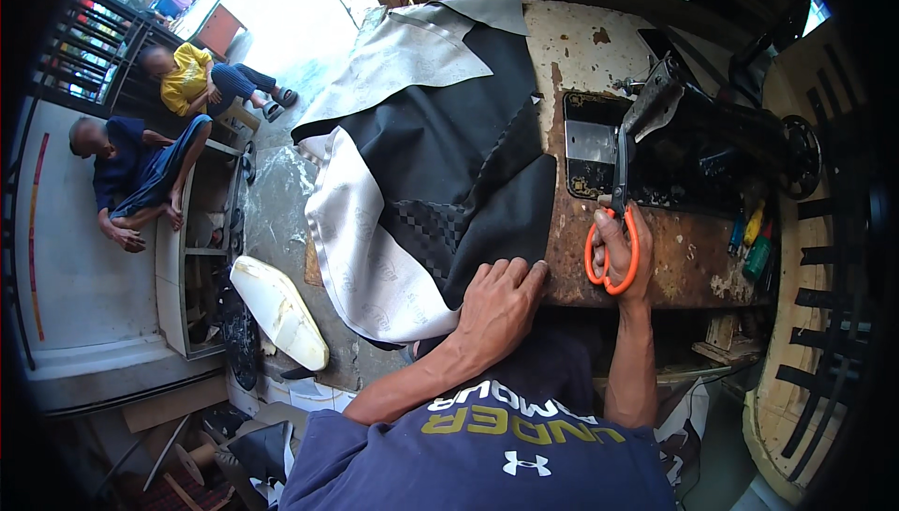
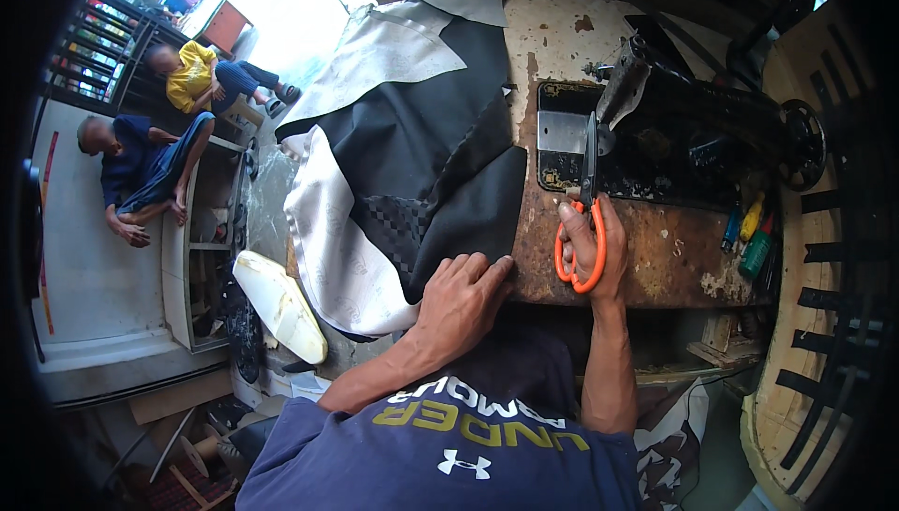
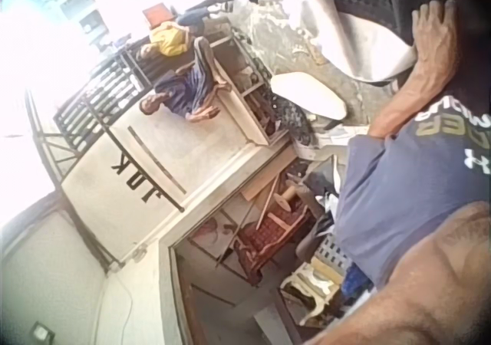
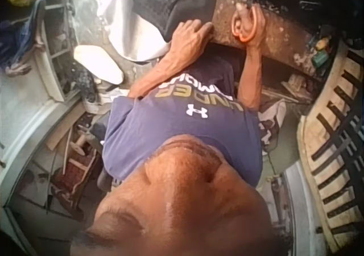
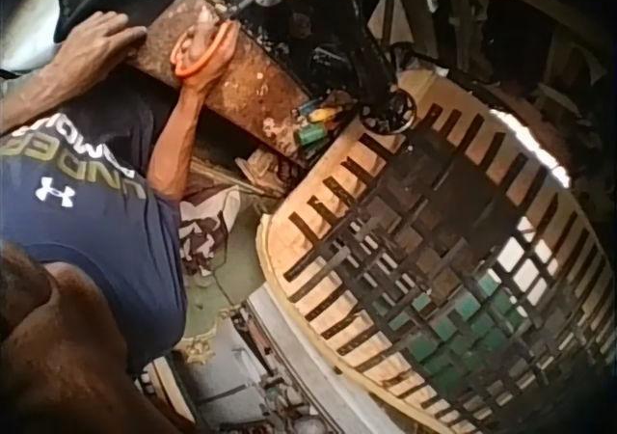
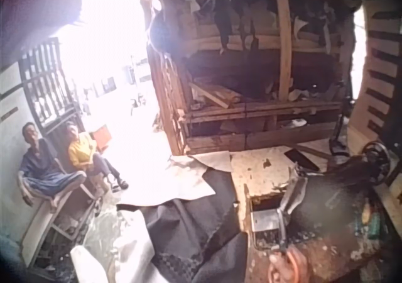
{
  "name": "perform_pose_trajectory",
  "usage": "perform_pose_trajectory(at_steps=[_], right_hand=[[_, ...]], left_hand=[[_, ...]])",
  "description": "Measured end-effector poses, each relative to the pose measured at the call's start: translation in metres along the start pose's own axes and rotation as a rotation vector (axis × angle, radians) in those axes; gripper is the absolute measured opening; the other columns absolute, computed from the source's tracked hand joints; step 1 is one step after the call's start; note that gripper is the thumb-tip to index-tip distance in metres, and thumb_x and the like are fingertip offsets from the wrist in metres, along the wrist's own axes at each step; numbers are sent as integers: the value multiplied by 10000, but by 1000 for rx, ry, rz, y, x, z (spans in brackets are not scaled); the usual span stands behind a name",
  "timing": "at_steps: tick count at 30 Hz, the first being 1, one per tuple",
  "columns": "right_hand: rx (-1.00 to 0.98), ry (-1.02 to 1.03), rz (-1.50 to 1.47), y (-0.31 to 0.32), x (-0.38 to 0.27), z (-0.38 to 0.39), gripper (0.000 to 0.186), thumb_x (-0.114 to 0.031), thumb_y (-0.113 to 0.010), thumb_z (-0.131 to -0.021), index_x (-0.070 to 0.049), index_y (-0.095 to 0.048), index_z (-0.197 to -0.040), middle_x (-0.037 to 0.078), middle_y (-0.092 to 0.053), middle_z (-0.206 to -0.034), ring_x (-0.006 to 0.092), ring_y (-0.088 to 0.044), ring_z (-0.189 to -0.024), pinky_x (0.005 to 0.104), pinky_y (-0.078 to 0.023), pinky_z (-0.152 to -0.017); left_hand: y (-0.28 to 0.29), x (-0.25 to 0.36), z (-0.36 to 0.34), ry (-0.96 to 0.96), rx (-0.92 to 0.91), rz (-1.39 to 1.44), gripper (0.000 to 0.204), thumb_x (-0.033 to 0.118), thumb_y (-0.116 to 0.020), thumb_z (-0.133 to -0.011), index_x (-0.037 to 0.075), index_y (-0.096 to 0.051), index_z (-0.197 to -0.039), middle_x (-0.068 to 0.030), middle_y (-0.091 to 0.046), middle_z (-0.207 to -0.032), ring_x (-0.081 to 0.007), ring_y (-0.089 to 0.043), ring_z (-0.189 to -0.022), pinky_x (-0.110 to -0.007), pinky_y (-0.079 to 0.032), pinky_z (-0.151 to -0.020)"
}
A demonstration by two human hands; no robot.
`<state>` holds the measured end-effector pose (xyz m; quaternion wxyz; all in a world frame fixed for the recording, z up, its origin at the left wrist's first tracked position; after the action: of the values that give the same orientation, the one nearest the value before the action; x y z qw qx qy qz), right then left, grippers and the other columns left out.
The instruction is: The person trims a fabric cover using scissors, aligns and folds the fabric edges by hand, and cuts along the edge with scissors.
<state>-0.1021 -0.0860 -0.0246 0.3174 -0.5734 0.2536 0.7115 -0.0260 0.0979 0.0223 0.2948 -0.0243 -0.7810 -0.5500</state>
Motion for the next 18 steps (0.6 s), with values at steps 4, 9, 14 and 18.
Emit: perform_pose_trajectory(at_steps=[4, 9, 14, 18], right_hand=[[-7, 10, 17, 1, 2, -3, 283, -290, -710, -1033, -48, -644, -1164, 9, -608, -769, 43, -516, -542, 210, -425, -494], [-8, 17, 50, 1, 0, -4, 275, -284, -710, -1037, -53, -649, -1173, 3, -612, -769, 45, -523, -551, 224, -434, -495], [-21, 11, 22, -1, -1, -3, 276, -288, -715, -1034, -52, -647, -1160, 6, -616, -769, 46, -528, -551, 225, -439, -494], [-7, 28, 59, 1, 2, -5, 278, -286, -720, -1029, -46, -643, -1147, 11, -620, -768, 49, -531, -544, 225, -441, -489]], left_hand=[[34, -32, -10, 150, 143, 340, 242, 27, -706, -947, 68, -744, -1183, -148, -647, -907, -333, -674, -798, -416, -541, -707], [100, -91, -12, 371, 386, 228, 151, 50, -744, -954, 29, -779, -1099, -130, -688, -915, -267, -683, -782, -384, -543, -729], [108, -104, -6, 392, 340, 168, 133, 67, -758, -953, 46, -797, -1078, -110, -704, -912, -238, -677, -786, -363, -536, -719], [144, -146, 5, 423, 515, 69, 138, 83, -760, -954, 59, -804, -1082, -102, -713, -911, -220, -694, -801, -358, -536, -719]])
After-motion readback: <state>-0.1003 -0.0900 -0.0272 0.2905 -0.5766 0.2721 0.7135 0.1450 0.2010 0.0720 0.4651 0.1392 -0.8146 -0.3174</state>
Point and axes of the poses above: each hand's wrist, its own z-axis away from the middle knuckle, its own y-axis out of the back of the hand, x = y × z, the point moved 9 cm from there along -z, towards the middle knuckle
